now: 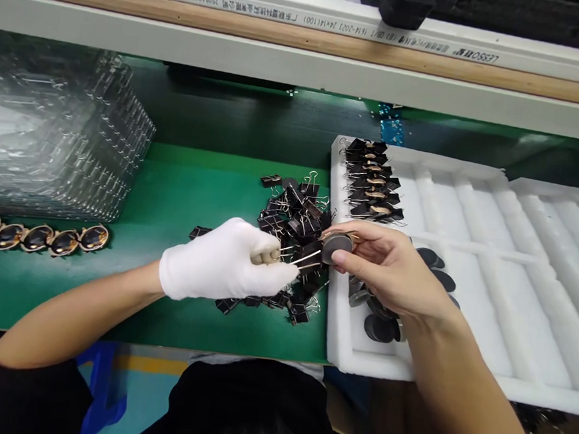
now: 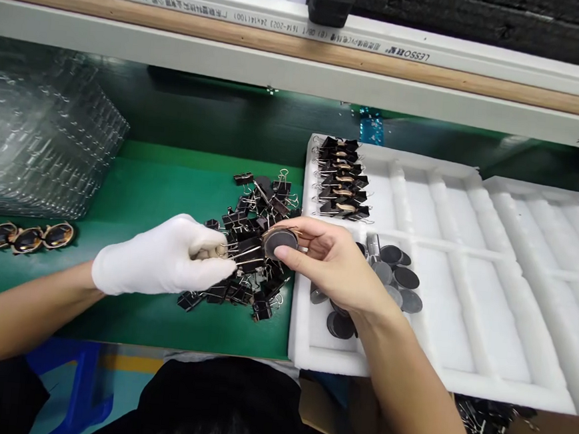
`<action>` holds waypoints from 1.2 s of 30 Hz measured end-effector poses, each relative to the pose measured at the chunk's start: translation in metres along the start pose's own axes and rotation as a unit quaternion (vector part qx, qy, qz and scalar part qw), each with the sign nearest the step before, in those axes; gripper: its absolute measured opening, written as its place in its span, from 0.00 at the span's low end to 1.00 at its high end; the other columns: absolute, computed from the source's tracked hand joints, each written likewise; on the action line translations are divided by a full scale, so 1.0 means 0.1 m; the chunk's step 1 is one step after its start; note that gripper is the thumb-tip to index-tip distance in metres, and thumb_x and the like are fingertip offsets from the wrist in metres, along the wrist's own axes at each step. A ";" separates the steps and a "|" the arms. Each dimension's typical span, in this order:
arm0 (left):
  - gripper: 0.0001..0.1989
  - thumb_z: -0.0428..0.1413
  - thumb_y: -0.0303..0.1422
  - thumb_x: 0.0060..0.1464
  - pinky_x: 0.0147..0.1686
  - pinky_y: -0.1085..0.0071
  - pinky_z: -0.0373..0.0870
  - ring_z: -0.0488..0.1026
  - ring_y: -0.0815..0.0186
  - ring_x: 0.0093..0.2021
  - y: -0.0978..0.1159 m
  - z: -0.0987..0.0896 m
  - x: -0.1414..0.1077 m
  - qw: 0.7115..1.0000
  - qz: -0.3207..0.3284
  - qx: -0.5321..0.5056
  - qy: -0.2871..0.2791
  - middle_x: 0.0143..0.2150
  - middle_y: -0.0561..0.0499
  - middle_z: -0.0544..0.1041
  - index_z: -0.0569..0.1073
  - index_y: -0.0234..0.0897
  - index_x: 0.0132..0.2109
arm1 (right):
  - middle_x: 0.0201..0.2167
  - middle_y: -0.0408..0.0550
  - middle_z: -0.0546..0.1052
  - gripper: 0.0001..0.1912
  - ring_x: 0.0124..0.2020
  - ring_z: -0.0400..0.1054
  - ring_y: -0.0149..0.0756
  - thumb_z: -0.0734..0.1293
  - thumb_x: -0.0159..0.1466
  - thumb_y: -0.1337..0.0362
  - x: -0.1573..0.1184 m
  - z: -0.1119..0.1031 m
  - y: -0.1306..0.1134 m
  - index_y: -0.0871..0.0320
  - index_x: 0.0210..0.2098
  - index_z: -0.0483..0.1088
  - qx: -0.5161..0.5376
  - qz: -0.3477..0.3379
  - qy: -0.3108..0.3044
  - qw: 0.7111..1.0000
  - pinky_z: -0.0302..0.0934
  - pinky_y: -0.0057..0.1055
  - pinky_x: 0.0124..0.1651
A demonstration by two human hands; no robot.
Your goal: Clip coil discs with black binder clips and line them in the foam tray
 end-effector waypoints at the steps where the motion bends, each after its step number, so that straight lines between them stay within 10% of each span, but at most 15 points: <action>1: 0.21 0.54 0.40 0.58 0.19 0.75 0.49 0.52 0.76 0.19 -0.02 0.04 0.00 1.000 -0.004 -0.005 -0.002 0.17 0.60 0.58 0.59 0.37 0.21 | 0.42 0.47 0.82 0.12 0.40 0.76 0.37 0.78 0.61 0.60 0.00 -0.01 -0.01 0.50 0.44 0.82 -0.017 -0.002 -0.004 1.000 0.74 0.33 0.43; 9: 0.22 0.54 0.45 0.61 0.20 0.75 0.54 0.58 0.75 0.20 -0.05 0.14 0.02 0.999 -0.031 0.011 -0.042 0.18 0.59 0.64 0.64 0.37 0.24 | 0.40 0.46 0.82 0.11 0.39 0.76 0.37 0.78 0.61 0.59 0.00 0.04 0.01 0.51 0.43 0.81 -0.040 0.007 -0.021 0.999 0.73 0.35 0.44; 13: 0.23 0.48 0.48 0.65 0.25 0.73 0.60 0.65 0.71 0.24 0.01 -0.26 0.00 0.993 0.005 0.108 -0.047 0.24 0.55 0.72 0.73 0.38 0.30 | 0.36 0.45 0.80 0.14 0.33 0.73 0.36 0.80 0.56 0.56 0.00 -0.04 0.07 0.48 0.42 0.81 0.059 0.032 0.031 0.997 0.72 0.35 0.39; 17: 0.26 0.48 0.55 0.63 0.25 0.70 0.57 0.67 0.67 0.23 -0.37 -0.93 -0.14 0.947 -0.102 0.302 0.038 0.25 0.52 0.75 0.78 0.40 0.34 | 0.37 0.43 0.78 0.16 0.37 0.72 0.39 0.83 0.49 0.53 -0.03 -0.22 0.15 0.45 0.35 0.80 0.224 0.060 0.129 0.964 0.74 0.38 0.41; 21: 0.28 0.56 0.59 0.56 0.28 0.72 0.60 0.76 0.63 0.32 -0.83 -0.77 -0.38 0.916 -0.130 0.370 -0.082 0.42 0.51 0.82 0.77 0.49 0.55 | 0.35 0.44 0.74 0.09 0.38 0.70 0.36 0.77 0.60 0.52 -0.01 -0.23 0.14 0.45 0.30 0.77 0.314 0.056 0.121 0.940 0.72 0.37 0.41; 30: 0.20 0.45 0.29 0.69 0.43 0.64 0.69 0.78 0.60 0.41 -0.99 -0.66 -0.34 0.841 0.015 0.541 -0.007 0.53 0.46 0.81 0.78 0.48 0.57 | 0.40 0.47 0.76 0.17 0.35 0.73 0.39 0.83 0.51 0.49 0.00 -0.04 0.23 0.48 0.36 0.81 0.188 0.140 0.100 0.967 0.76 0.38 0.34; 36: 0.30 0.43 0.24 0.63 0.62 0.64 0.68 0.72 0.60 0.64 -1.26 -1.07 -0.22 0.899 -0.020 0.435 0.039 0.72 0.52 0.68 0.72 0.50 0.66 | 0.37 0.47 0.79 0.18 0.32 0.74 0.36 0.81 0.54 0.53 0.34 0.33 0.04 0.53 0.40 0.80 0.103 0.154 0.023 0.982 0.75 0.33 0.33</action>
Point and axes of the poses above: each hand's wrist, its own x-axis towards the middle knuckle, its own z-axis out of the palm, y = z × x, the point moved 10 cm from there along x, towards the middle knuckle
